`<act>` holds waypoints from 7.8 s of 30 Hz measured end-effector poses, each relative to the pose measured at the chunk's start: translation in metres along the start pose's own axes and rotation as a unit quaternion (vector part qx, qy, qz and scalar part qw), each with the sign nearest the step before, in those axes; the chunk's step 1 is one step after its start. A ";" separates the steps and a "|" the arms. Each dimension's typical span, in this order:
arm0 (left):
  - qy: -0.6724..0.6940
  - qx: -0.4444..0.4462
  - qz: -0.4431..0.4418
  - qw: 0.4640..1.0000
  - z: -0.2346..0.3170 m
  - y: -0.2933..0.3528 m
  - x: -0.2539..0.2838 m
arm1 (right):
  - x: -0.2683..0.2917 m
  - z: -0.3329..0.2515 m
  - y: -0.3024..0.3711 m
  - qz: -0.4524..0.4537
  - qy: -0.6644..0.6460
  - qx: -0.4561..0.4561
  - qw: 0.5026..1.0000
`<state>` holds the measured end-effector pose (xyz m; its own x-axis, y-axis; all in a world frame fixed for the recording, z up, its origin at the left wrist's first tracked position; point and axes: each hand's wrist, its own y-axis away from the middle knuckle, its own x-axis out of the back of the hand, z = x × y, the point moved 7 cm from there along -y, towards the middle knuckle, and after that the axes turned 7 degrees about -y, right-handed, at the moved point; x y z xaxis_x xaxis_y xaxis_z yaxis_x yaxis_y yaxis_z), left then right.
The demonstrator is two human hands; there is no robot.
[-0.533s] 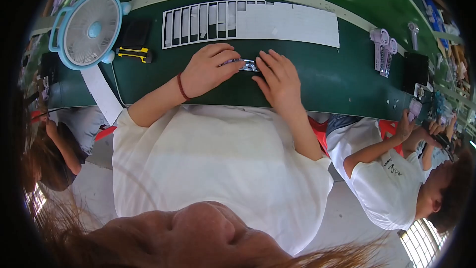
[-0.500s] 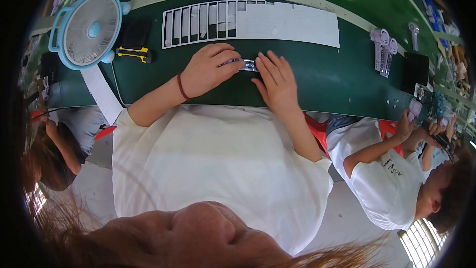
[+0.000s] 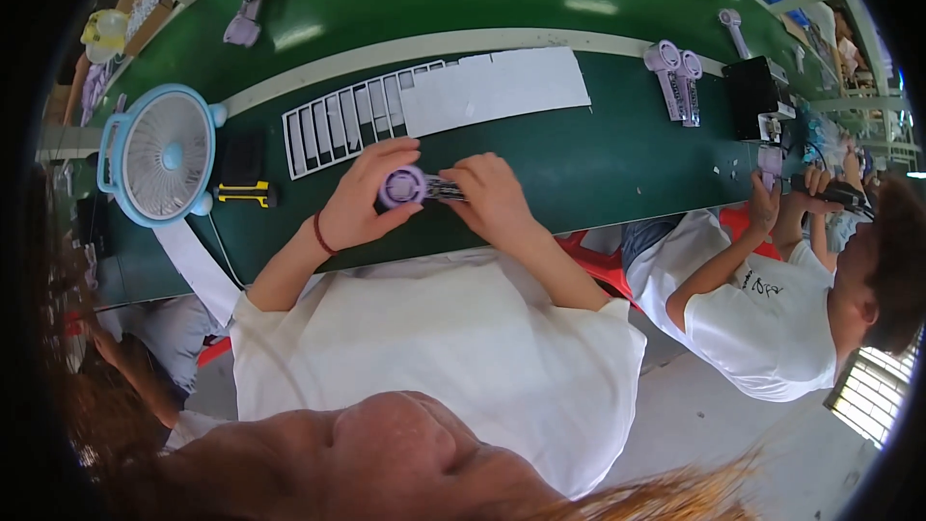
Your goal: Assembling components and applying labels to small handheld portable fans on a production line.
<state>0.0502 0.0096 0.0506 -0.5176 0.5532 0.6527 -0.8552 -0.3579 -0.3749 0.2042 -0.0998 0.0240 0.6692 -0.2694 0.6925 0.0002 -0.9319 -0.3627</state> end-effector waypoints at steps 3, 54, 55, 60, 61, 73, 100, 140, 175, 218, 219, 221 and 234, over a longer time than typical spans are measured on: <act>-0.043 0.026 0.025 0.998 -0.021 0.009 0.013 | 0.048 0.025 0.003 0.124 0.023 -0.054 0.991; 0.338 0.075 -0.171 0.923 -0.021 -0.024 0.039 | 0.028 0.014 -0.043 0.067 -0.235 -0.037 0.969; 0.345 0.082 -0.178 0.918 -0.025 -0.018 0.037 | 0.028 0.019 -0.038 0.065 -0.236 -0.039 0.969; 0.208 0.047 -0.200 0.956 -0.028 0.004 0.035 | 0.037 0.023 -0.023 -0.061 -0.177 -0.134 0.973; 0.159 0.030 -0.200 0.966 -0.027 0.007 0.032 | 0.039 0.018 -0.024 -0.078 -0.122 -0.142 0.979; -0.220 0.055 -0.016 0.974 -0.015 0.021 0.011 | 0.012 -0.052 -0.004 -0.210 -0.154 -0.080 0.962; -0.207 -0.168 0.005 0.964 0.001 0.015 -0.013 | -0.008 0.016 -0.065 -0.126 -0.103 0.019 0.986; -0.134 -0.047 -0.012 0.990 -0.055 -0.011 0.032 | 0.001 0.109 -0.112 0.030 -0.374 -0.179 0.909; -0.274 -0.093 -0.053 0.956 0.012 0.014 -0.025 | 0.019 -0.015 -0.058 -0.105 0.162 0.094 0.977; -0.213 -0.029 -0.014 0.976 0.001 0.015 -0.012 | 0.016 -0.028 -0.019 -0.040 -0.046 0.042 0.997; -0.220 -0.031 -0.008 0.975 0.000 0.016 -0.011 | 0.016 -0.027 -0.019 -0.056 -0.045 0.041 0.997; -0.226 -0.033 -0.004 0.974 -0.002 0.016 -0.011 | 0.015 -0.024 -0.016 -0.072 -0.045 0.040 0.996; -0.287 -0.051 0.027 0.956 0.000 0.029 -0.019 | 0.010 -0.001 -0.003 -0.069 -0.050 -0.058 0.995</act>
<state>0.0354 -0.0115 0.0276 -0.4873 0.0215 0.8730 -0.8404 -0.2832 -0.4622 0.2101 -0.1004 0.0330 0.7391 -0.1165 0.6634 0.0158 -0.9817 -0.1900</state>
